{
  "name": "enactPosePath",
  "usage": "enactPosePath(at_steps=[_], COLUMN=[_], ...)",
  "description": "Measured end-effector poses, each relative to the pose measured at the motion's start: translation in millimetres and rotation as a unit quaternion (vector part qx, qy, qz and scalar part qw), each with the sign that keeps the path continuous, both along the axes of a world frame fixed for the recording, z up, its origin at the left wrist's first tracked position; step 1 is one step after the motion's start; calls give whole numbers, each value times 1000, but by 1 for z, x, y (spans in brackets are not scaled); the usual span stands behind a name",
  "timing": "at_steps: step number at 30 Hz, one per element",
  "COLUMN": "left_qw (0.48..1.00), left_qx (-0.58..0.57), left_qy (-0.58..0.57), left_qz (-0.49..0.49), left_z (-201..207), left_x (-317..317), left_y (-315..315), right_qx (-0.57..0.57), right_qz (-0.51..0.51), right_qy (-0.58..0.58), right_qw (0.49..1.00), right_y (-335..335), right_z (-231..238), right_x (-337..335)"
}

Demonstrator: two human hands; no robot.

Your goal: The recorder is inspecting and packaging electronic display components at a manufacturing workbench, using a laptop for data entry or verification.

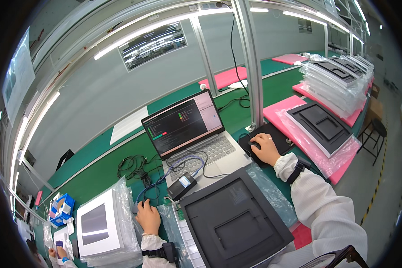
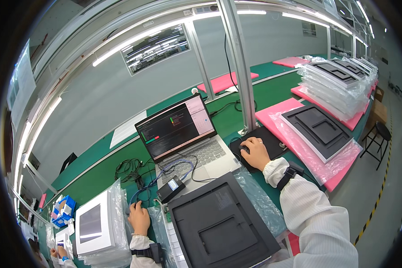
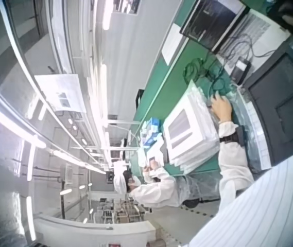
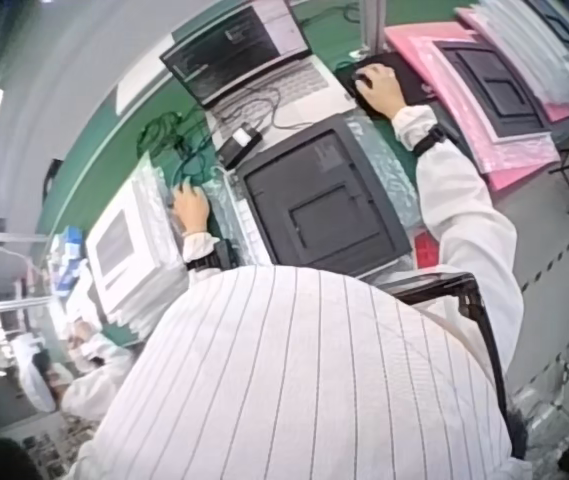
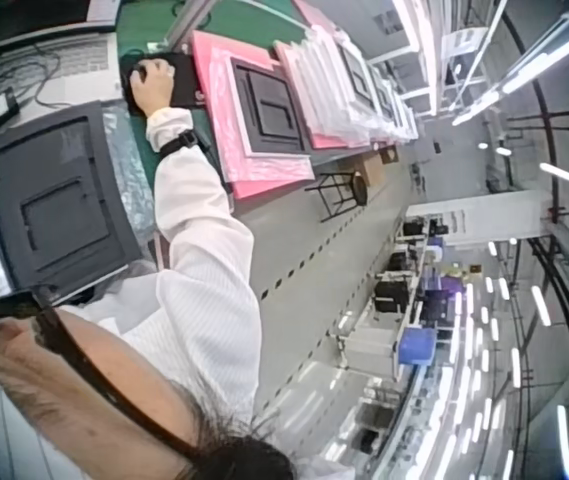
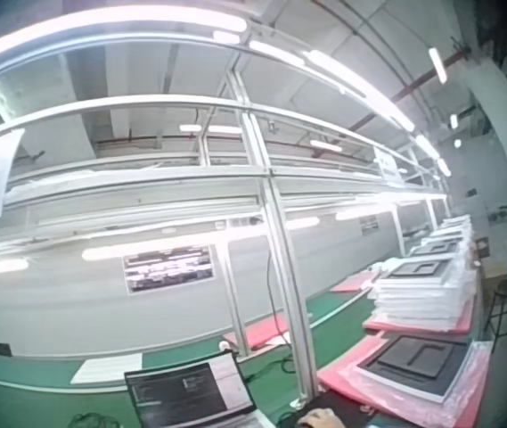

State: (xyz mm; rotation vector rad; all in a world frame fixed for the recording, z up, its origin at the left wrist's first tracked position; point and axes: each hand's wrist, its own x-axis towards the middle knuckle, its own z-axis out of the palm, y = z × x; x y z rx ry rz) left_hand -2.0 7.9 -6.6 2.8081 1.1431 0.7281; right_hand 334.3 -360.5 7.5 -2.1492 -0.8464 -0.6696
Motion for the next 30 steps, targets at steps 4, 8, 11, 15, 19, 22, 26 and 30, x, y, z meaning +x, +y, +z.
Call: enactPosePath(at_steps=[4,8,11,15,19,22,26,30], left_qw=[1000,1000,1000,1000,1000,1000,1000,1000], left_qx=[-7,-4,-9,-8,-4,-5,-2,3], left_qy=[-3,-3,1,-2,-2,-3,-10,-10], left_qz=[-3,-1,1,-2,-2,-2,-6,-7], left_z=[3,0,2,2,2,2,2,-1], left_x=[0,-1,-1,-1,-1,0,-1,-1], left_y=[-2,-1,-2,-3,-2,-1,-1,0], right_qx=[-4,-1,2,1,4,7,4,-9], right_qz=[-1,-11,-14,-19,-12,-14,-13,-18], right_qy=[2,12,13,4,-3,0,-10,-2], right_qw=[1000,1000,1000,1000,1000,1000,1000,1000], right_y=[-1,-1,-1,-1,0,1,0,-2], right_z=[2,2,3,4,3,2,1,2], right_x=[-1,-4,-3,-3,-2,-1,0,-1])
